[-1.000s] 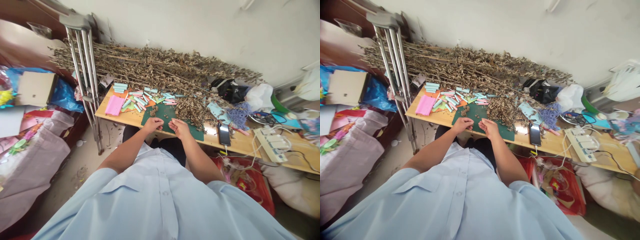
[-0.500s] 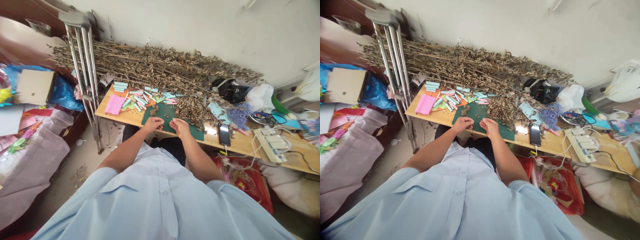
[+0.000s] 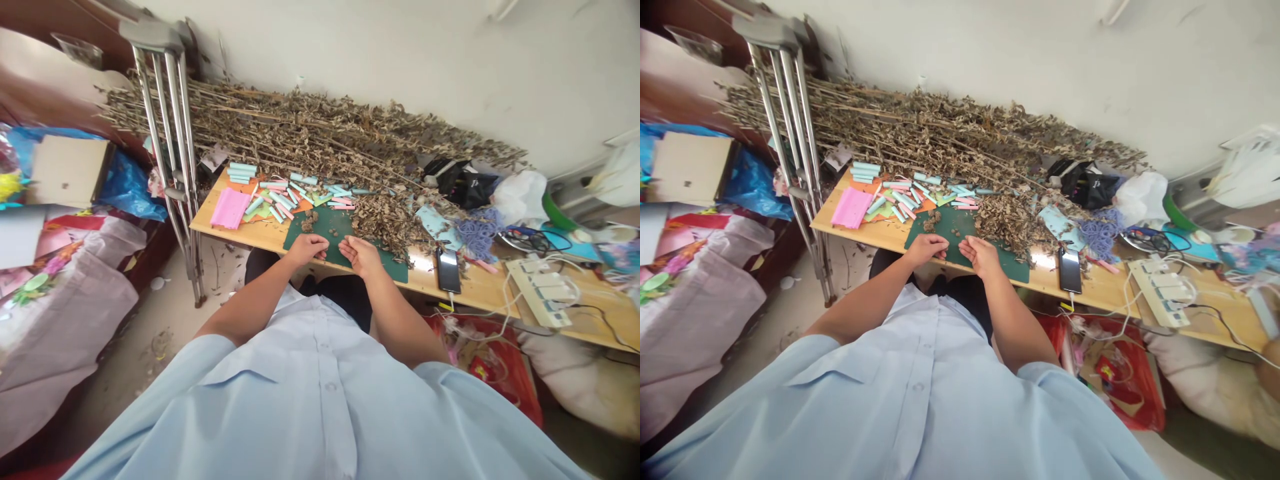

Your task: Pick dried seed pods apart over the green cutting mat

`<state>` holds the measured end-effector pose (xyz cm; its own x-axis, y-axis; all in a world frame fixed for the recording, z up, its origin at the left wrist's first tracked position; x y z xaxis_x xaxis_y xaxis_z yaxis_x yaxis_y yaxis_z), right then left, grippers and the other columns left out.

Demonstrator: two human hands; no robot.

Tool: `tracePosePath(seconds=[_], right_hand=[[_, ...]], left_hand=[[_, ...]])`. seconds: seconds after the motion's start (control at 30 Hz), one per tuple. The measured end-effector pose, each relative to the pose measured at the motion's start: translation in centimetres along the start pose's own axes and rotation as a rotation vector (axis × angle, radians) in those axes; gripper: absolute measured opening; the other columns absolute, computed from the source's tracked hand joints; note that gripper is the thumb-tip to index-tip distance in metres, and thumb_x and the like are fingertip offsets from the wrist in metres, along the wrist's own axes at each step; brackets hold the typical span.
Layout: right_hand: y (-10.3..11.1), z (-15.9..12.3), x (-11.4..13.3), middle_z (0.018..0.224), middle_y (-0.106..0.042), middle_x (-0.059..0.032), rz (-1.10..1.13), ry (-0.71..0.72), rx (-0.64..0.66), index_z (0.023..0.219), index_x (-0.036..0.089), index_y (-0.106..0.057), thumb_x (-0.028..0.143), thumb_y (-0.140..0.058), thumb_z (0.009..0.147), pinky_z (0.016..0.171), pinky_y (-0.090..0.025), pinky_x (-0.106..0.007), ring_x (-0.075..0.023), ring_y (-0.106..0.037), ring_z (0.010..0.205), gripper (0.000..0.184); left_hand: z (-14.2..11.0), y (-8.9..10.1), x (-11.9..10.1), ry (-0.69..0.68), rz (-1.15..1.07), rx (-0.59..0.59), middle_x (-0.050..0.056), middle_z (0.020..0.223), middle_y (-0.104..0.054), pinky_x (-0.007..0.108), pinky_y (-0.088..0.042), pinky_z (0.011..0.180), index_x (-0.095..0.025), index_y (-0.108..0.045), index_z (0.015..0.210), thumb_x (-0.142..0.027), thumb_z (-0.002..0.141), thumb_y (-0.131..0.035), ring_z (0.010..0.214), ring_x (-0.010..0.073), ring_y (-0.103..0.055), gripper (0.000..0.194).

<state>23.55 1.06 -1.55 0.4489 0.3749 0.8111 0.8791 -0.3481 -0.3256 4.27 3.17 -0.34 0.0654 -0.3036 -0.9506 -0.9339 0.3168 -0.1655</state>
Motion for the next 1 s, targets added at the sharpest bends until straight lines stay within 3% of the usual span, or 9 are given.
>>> tracePosePath(seconds=[0.2,0.37,0.53,0.63,0.7,0.83,1.0], right_hand=[[-0.1,0.8,0.5,0.068,-0.074,-0.0018,-0.09,0.098,-0.028,0.083,0.016,-0.069,0.017,-0.081,0.083,0.057,-0.063,-0.021,-0.0137,-0.073,0.06,0.012],[-0.3,2.1,1.4,0.061,-0.069,0.0009,-0.318,0.258,-0.085,0.079,0.017,-0.07,0.024,-0.081,0.08,0.049,-0.058,-0.021,-0.0124,-0.067,0.049,0.013],[-1.3,3.7,3.1,0.067,-0.072,0.0018,-0.67,0.395,0.0,0.079,0.021,-0.076,0.023,-0.077,0.08,0.071,-0.061,-0.03,-0.0144,-0.067,0.058,0.003],[-2.2,4.1,4.1,0.085,-0.077,-0.0019,-1.029,0.584,0.075,0.087,0.025,-0.08,0.023,-0.072,0.086,0.097,-0.055,-0.037,-0.0202,-0.072,0.084,0.008],[-2.7,4.3,4.3,0.1,-0.078,-0.0051,-1.222,0.682,0.107,0.092,0.026,-0.08,0.023,-0.069,0.089,0.106,-0.049,-0.039,-0.0232,-0.069,0.101,0.012],[-3.0,5.0,4.0,0.11,-0.076,-0.0085,-1.373,0.699,0.11,0.099,0.024,-0.081,0.024,-0.065,0.093,0.107,-0.047,-0.038,-0.0243,-0.067,0.107,0.017],[-3.0,5.0,3.7,0.115,-0.075,-0.006,-1.372,0.702,0.136,0.104,0.028,-0.081,0.02,-0.066,0.091,0.11,-0.047,-0.037,-0.0235,-0.067,0.11,0.021]], left_hand=[[0.3,0.2,0.4,0.002,0.018,0.009,0.003,0.061,-0.069,0.023,-0.056,0.061,-0.009,-0.073,0.089,-0.02,0.085,-0.074,0.055,0.0114,-0.066,0.012],[0.6,0.2,0.8,0.004,0.0,0.02,0.003,0.061,-0.069,0.026,-0.058,0.062,-0.01,-0.073,0.089,-0.023,0.083,-0.077,0.057,0.0125,-0.067,0.015],[0.7,0.2,0.9,0.002,0.01,0.014,0.003,0.062,-0.069,0.026,-0.059,0.062,-0.009,-0.074,0.09,-0.021,0.083,-0.076,0.058,0.0128,-0.068,0.014],[0.8,0.2,0.9,-0.013,0.004,0.016,0.003,0.062,-0.069,0.026,-0.059,0.062,-0.009,-0.074,0.091,-0.02,0.084,-0.075,0.058,0.013,-0.068,0.014],[0.8,0.2,1.0,-0.019,-0.005,0.028,0.004,0.062,-0.069,0.026,-0.059,0.062,-0.008,-0.074,0.092,-0.02,0.085,-0.074,0.058,0.0131,-0.068,0.014],[1.1,0.2,1.3,-0.016,-0.025,0.029,0.004,0.063,-0.07,0.027,-0.06,0.063,-0.009,-0.073,0.092,-0.02,0.084,-0.076,0.058,0.0134,-0.068,0.015],[1.0,0.2,1.3,0.002,-0.055,0.022,0.003,0.063,-0.07,0.027,-0.06,0.063,-0.008,-0.073,0.092,-0.021,0.084,-0.077,0.057,0.0133,-0.068,0.016]])
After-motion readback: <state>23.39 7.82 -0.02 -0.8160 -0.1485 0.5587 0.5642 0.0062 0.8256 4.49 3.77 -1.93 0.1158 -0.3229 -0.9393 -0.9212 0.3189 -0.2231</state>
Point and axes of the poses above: each hand's wrist, its own z-axis towards the middle knuckle, its own y-axis out of the back of the hand, x = y × z, the point moved 5 cm from there along z, towards the middle knuckle
